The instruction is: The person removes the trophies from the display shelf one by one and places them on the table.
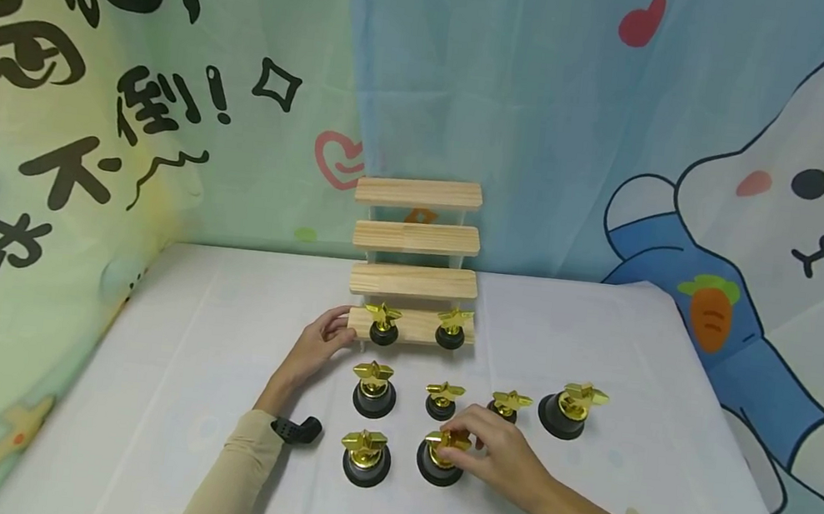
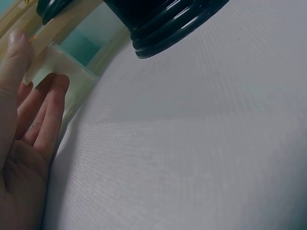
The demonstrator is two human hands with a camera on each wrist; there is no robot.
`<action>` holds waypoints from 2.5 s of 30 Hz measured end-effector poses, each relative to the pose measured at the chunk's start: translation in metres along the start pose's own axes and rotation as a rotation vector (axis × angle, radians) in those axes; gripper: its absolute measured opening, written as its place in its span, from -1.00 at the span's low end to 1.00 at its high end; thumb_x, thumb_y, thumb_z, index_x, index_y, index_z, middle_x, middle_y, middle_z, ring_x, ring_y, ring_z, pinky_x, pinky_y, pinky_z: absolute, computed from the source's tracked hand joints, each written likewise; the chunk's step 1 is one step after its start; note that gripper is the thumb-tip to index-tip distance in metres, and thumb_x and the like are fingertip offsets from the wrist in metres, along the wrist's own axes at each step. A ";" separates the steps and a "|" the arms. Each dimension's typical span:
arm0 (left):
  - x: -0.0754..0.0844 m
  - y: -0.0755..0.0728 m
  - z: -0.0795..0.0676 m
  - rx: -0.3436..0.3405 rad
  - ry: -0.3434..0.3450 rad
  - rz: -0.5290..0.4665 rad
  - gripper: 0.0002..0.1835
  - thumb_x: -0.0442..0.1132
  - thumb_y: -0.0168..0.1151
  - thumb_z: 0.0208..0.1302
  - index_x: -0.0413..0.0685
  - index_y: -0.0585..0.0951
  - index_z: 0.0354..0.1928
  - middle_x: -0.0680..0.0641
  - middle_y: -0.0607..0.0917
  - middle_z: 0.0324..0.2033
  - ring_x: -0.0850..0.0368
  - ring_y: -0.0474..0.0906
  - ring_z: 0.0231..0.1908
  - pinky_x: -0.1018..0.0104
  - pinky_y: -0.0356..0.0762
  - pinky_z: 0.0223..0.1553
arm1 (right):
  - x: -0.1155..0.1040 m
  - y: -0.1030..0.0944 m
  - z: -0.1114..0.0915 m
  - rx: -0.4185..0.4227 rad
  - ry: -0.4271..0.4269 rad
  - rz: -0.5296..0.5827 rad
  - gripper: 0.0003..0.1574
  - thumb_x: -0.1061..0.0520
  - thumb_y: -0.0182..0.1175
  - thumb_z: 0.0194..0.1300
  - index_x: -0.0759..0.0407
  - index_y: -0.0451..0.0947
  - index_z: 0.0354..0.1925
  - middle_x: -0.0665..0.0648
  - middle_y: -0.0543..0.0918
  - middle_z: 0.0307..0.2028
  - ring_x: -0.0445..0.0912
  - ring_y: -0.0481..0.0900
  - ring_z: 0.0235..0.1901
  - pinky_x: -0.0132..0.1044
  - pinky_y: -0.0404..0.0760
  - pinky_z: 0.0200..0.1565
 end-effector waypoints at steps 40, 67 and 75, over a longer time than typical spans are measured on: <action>0.000 0.006 0.000 -0.002 -0.006 -0.036 -0.38 -0.07 0.24 0.32 -0.04 0.34 0.37 -0.23 0.61 0.14 0.18 0.61 0.03 0.53 0.55 -0.03 | 0.020 0.014 0.185 -0.371 0.220 -0.366 -0.74 -0.01 0.23 0.34 0.14 0.68 -0.30 0.06 0.65 -0.38 -0.16 0.46 -0.43 -0.36 0.40 -0.38; 0.001 0.002 -0.003 0.009 -0.047 0.032 -0.37 0.01 0.21 0.33 0.01 0.32 0.38 -0.19 0.60 0.16 0.00 0.57 0.13 0.32 0.55 0.11 | -0.010 -0.076 0.104 -0.205 0.377 0.086 -0.76 0.04 0.34 0.22 0.09 0.69 -0.15 0.03 0.68 -0.33 -0.15 0.53 -0.37 -0.36 0.56 -0.33; 0.001 0.003 -0.002 -0.010 -0.040 0.041 -0.36 -0.01 0.22 0.34 -0.04 0.32 0.39 -0.22 0.60 0.17 0.05 0.59 0.11 0.41 0.56 0.05 | -0.018 -0.101 0.059 -0.177 0.421 0.046 -0.83 -0.01 0.34 0.22 -0.03 0.70 -0.20 -0.07 0.66 -0.33 -0.22 0.52 -0.35 -0.41 0.56 -0.31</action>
Point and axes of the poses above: each hand's wrist, its own z-axis towards the middle knuckle, its own y-axis out of the palm, x = y × z, the point moved 2 cm from there along z, towards the middle knuckle
